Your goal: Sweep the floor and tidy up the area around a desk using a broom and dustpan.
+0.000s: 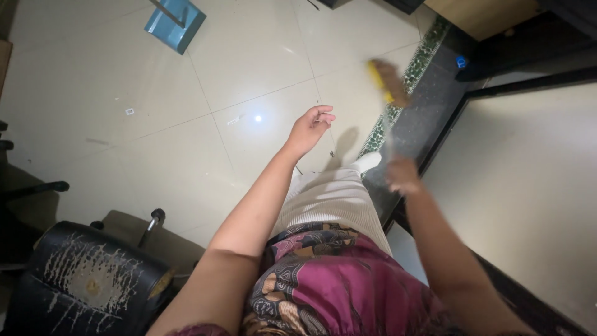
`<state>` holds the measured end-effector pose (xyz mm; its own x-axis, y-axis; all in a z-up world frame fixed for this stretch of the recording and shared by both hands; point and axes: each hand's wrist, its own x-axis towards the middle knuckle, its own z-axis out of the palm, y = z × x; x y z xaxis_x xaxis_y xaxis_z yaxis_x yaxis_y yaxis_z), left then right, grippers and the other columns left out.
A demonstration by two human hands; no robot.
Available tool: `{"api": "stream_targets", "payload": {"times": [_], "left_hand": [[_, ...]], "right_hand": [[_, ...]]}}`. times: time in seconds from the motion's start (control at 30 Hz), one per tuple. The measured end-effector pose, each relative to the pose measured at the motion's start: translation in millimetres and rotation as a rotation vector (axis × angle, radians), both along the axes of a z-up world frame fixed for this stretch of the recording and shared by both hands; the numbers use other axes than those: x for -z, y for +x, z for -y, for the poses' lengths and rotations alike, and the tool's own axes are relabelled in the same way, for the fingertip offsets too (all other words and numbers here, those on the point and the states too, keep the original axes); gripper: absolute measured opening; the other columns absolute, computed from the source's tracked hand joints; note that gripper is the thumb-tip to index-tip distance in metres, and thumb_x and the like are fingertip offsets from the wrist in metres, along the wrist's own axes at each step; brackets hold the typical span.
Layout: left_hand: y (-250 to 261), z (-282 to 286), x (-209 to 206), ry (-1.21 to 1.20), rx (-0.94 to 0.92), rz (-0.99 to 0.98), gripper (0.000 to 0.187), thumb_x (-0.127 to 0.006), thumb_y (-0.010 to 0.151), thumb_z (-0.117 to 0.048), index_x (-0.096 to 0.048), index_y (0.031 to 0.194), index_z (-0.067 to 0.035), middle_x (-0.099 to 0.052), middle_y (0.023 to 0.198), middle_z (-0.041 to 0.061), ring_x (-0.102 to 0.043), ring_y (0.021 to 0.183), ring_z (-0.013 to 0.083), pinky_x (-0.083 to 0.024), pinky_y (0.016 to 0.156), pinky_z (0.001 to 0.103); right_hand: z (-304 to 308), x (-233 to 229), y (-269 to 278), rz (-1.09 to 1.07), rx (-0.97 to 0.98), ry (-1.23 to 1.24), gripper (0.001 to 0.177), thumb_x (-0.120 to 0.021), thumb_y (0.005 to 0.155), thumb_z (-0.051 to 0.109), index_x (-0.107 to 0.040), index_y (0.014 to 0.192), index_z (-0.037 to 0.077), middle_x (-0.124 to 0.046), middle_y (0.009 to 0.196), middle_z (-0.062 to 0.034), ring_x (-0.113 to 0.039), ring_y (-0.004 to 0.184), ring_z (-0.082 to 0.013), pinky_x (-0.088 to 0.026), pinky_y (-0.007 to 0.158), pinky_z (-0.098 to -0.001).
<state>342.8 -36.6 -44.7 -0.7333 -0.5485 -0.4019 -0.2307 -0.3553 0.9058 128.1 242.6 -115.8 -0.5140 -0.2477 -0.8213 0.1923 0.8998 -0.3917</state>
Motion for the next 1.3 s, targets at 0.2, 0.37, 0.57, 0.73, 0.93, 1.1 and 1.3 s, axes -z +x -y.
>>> {"api": "stream_targets", "payload": {"times": [0.2,0.37,0.57,0.73,0.93,1.1,1.3], "left_hand": [[-16.7,-23.1,11.9,0.012,0.033,-0.126,0.04,-0.056,0.096,-0.003,-0.056,0.136,-0.002,-0.071,0.122,0.01,-0.068,0.107,0.0161,-0.054,0.098,0.029],[-10.3,-27.6,-8.5,-0.011,-0.006,-0.151,0.04,-0.055,0.097,-0.003,-0.056,0.137,-0.002,-0.071,0.122,0.01,-0.068,0.108,0.0159,-0.054,0.099,0.029],[20.2,-58.1,-24.1,-0.033,-0.139,-0.077,0.04,-0.055,0.096,-0.004,-0.057,0.137,-0.002,-0.071,0.12,0.009,-0.068,0.106,0.0154,-0.054,0.096,0.028],[40.8,-104.0,-7.9,-0.069,-0.136,-0.056,0.042,-0.055,0.095,-0.003,-0.058,0.136,-0.003,-0.071,0.12,0.008,-0.068,0.103,0.0143,-0.055,0.095,0.027],[64.4,-144.9,-4.4,-0.23,-0.138,0.068,0.04,-0.059,0.094,-0.004,-0.06,0.134,-0.005,-0.073,0.116,0.005,-0.067,0.098,0.0136,-0.055,0.09,0.027],[83.1,-171.7,-37.6,-0.568,-0.093,0.207,0.074,-0.071,0.076,0.0,-0.045,0.145,-0.005,-0.052,0.137,0.022,-0.055,0.118,0.0334,-0.045,0.099,0.039],[116.5,-132.9,-26.3,-0.69,-0.134,0.038,0.019,-0.066,0.085,0.003,-0.068,0.099,-0.009,-0.069,0.126,0.012,-0.05,0.142,0.0358,-0.038,0.118,0.043]], "right_hand": [[-16.7,-125.0,31.7,0.299,0.26,-0.042,0.053,-0.06,0.098,0.021,-0.053,0.149,0.011,-0.053,0.065,-0.0047,-0.04,0.046,-0.0113,-0.03,0.038,-0.0269],[-54.4,-151.9,-5.2,0.241,0.315,-0.085,0.053,-0.059,0.099,0.02,-0.054,0.151,0.012,-0.057,0.067,-0.002,-0.041,0.048,-0.0075,-0.031,0.04,-0.0243],[-53.0,-56.5,-57.8,0.054,0.273,-0.06,0.06,-0.058,0.1,0.018,-0.042,0.158,0.021,-0.048,0.065,0.0027,-0.042,0.047,-0.0059,-0.035,0.04,-0.0232],[-32.6,-38.6,28.6,0.181,0.218,-0.135,0.05,-0.056,0.1,0.013,-0.048,0.149,0.008,-0.051,0.065,0.0024,-0.039,0.046,-0.0073,-0.03,0.037,-0.0246],[-26.0,-81.9,121.0,0.323,0.204,-0.276,0.056,-0.055,0.1,0.015,-0.045,0.155,0.01,-0.053,0.068,-0.0005,-0.044,0.047,-0.0093,-0.037,0.038,-0.0275],[0.8,-143.2,202.5,0.608,0.255,-0.512,0.057,-0.05,0.105,0.02,-0.04,0.16,0.012,-0.058,0.08,-0.0031,-0.054,0.057,-0.0095,-0.05,0.048,-0.029],[43.6,-231.0,204.5,0.778,-0.106,-0.51,0.061,-0.046,0.102,0.036,-0.024,0.159,0.028,-0.068,0.089,-0.009,-0.059,0.055,-0.014,-0.054,0.05,-0.0284]]}}
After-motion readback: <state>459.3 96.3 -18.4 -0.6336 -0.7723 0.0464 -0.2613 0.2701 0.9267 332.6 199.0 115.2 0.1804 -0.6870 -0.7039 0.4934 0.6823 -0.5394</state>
